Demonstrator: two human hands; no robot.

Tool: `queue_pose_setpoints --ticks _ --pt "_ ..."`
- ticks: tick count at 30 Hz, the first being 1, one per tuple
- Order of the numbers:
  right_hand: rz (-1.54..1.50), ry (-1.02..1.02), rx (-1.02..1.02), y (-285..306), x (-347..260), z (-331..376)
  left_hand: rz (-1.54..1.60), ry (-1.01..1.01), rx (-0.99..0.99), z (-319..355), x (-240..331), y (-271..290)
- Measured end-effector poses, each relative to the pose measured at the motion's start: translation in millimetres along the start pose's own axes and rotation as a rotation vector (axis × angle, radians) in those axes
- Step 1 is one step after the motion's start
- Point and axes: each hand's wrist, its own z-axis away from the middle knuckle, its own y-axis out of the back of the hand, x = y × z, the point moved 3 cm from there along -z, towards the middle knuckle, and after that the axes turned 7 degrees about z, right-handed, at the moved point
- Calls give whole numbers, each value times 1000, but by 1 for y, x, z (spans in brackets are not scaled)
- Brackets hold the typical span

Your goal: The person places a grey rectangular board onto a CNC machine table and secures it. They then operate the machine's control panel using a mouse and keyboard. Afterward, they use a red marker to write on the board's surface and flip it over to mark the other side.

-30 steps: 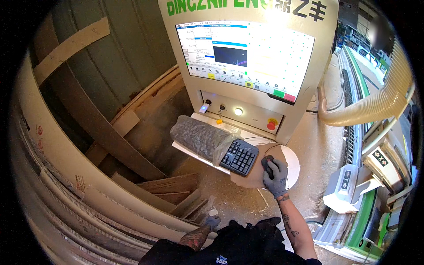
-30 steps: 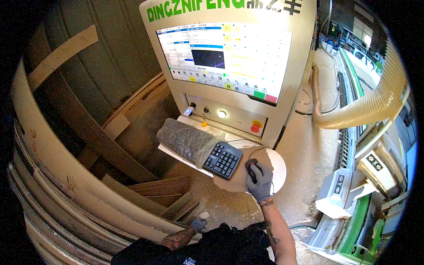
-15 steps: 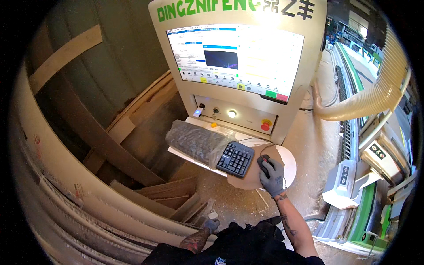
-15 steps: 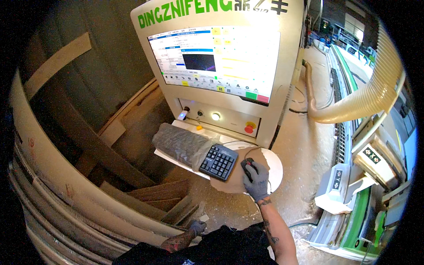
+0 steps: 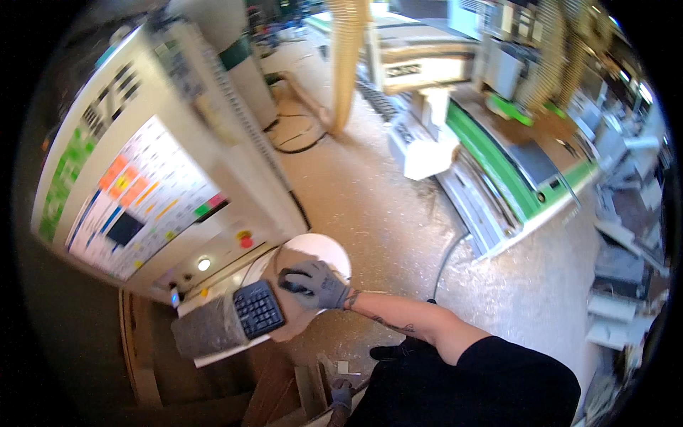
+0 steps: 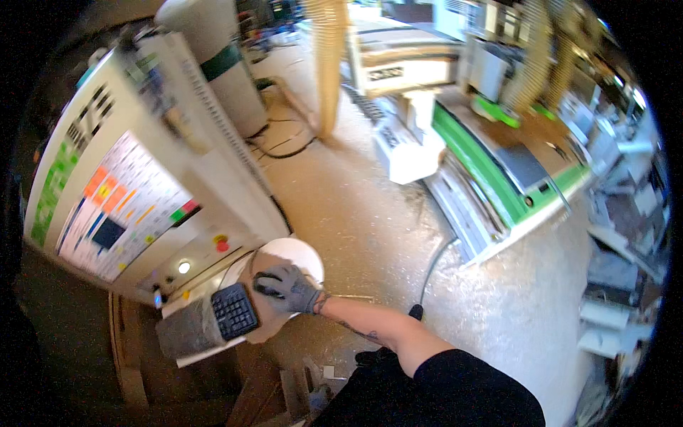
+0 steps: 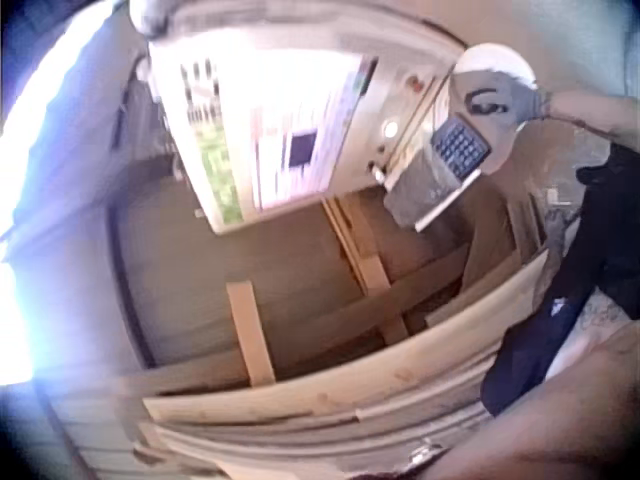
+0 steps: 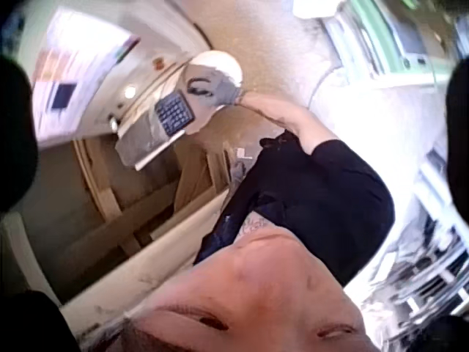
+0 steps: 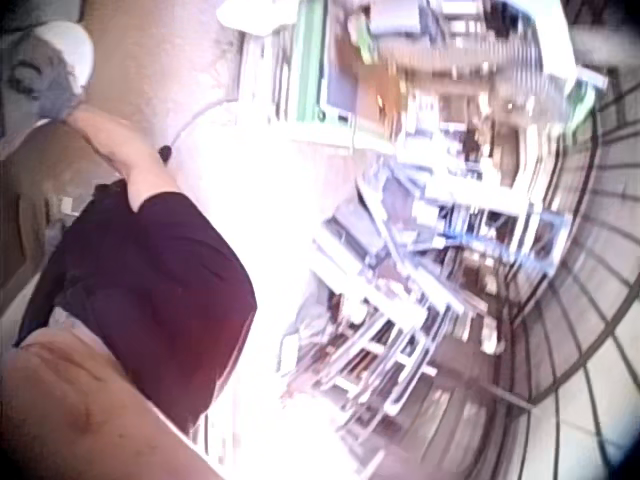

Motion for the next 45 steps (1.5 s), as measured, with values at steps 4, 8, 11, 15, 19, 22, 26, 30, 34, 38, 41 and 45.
queue_pose_setpoints --ticks 4,8,11,15,19,22,26,30,34,38,41,45 --pt "14 -222 192 52 38 54 135 110 192 9 101 -35" --pt "175 -410 2 123 122 188 63 -247 53 -36 216 -129" --pt "285 -309 -385 179 187 342 -61 -685 -264 12 421 -325" --pt "330 -450 -779 294 220 452 -222 -1541 -929 138 519 -614" --pt "513 -550 -1120 426 234 492 -137 -1650 -1472 265 452 -807" --pt "571 -726 -1060 514 253 618 46 -1565 -1664 401 413 -882" --pt "615 -802 -1137 600 268 695 71 -1707 -1505 487 475 -897" --pt "623 -860 -1262 676 295 744 437 -1594 -1351 456 384 -1029" --pt "632 -951 -1180 740 336 823 -175 -1745 -1645 364 428 -1149" --pt "651 -1029 -1260 833 387 829 300 -1586 -1512 446 425 -1221" --pt "592 -1211 -1385 884 419 813 55 -1767 -1763 479 519 -1198" --pt "598 -1161 -1394 946 480 879 462 -1728 -1494 466 609 -1237"
